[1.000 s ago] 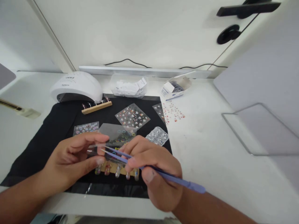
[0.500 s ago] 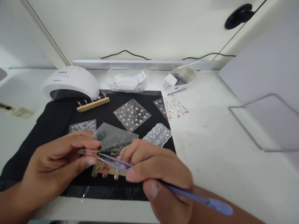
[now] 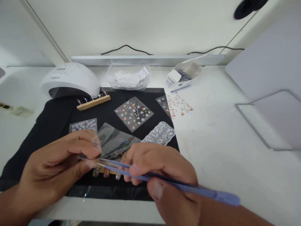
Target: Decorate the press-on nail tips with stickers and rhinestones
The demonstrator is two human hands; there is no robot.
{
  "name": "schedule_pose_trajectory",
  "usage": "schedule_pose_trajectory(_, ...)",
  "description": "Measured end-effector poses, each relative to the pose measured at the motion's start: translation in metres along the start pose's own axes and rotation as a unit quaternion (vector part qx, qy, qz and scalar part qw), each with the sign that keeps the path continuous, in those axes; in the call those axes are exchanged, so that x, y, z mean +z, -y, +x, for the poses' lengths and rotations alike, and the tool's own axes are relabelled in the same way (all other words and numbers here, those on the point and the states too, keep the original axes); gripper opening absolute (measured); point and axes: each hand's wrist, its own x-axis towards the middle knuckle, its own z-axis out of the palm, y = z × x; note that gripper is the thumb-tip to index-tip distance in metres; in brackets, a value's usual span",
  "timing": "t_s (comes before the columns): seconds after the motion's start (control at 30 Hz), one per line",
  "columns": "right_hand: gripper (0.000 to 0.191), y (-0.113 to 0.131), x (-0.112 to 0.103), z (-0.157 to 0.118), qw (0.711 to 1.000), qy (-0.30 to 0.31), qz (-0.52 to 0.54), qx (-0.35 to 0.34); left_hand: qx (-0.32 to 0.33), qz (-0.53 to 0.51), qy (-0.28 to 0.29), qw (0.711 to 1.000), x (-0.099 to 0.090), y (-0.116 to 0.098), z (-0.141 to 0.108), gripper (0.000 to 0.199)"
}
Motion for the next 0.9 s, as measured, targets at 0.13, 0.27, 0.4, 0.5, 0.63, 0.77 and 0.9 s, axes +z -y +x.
schedule_pose_trajectory(0.13, 0.024, -0.0004, -0.0010, 0.0006, 1.000, 0.015, -0.010, -0.007, -0.011, -0.001, -0.001, 1.000, 0.0000, -0.0008, 0.0012, 0.021)
schedule_pose_trajectory(0.27, 0.024, 0.0006, -0.0024, 0.0006, 1.000, 0.021, -0.010, -0.019, -0.033, -0.015, -0.019, 0.999, 0.0014, -0.0013, 0.0013, 0.020)
schedule_pose_trajectory(0.4, 0.023, 0.0018, 0.0003, 0.0003, 1.000, 0.001, -0.006, -0.005, -0.023, -0.007, -0.028, 0.999, 0.0015, -0.0020, -0.0002, 0.024)
schedule_pose_trajectory(0.5, 0.023, 0.0005, 0.0009, -0.0004, 1.000, -0.009, -0.003, -0.017, -0.014, 0.007, -0.035, 0.999, 0.0017, -0.0026, -0.0004, 0.023)
schedule_pose_trajectory(0.63, 0.023, -0.0028, -0.0009, -0.0021, 1.000, -0.007, 0.012, -0.014, -0.012, 0.008, -0.036, 0.999, 0.0029, -0.0033, 0.0003, 0.022)
schedule_pose_trajectory(0.77, 0.021, -0.0052, -0.0001, -0.0027, 0.999, -0.023, 0.045, -0.004, -0.004, 0.015, -0.033, 0.999, 0.0037, -0.0036, -0.0003, 0.023)
schedule_pose_trajectory(0.9, 0.020, -0.0053, 0.0019, -0.0021, 0.997, -0.028, 0.071, 0.025, 0.005, 0.023, -0.033, 0.999, 0.0039, -0.0033, -0.0001, 0.022)
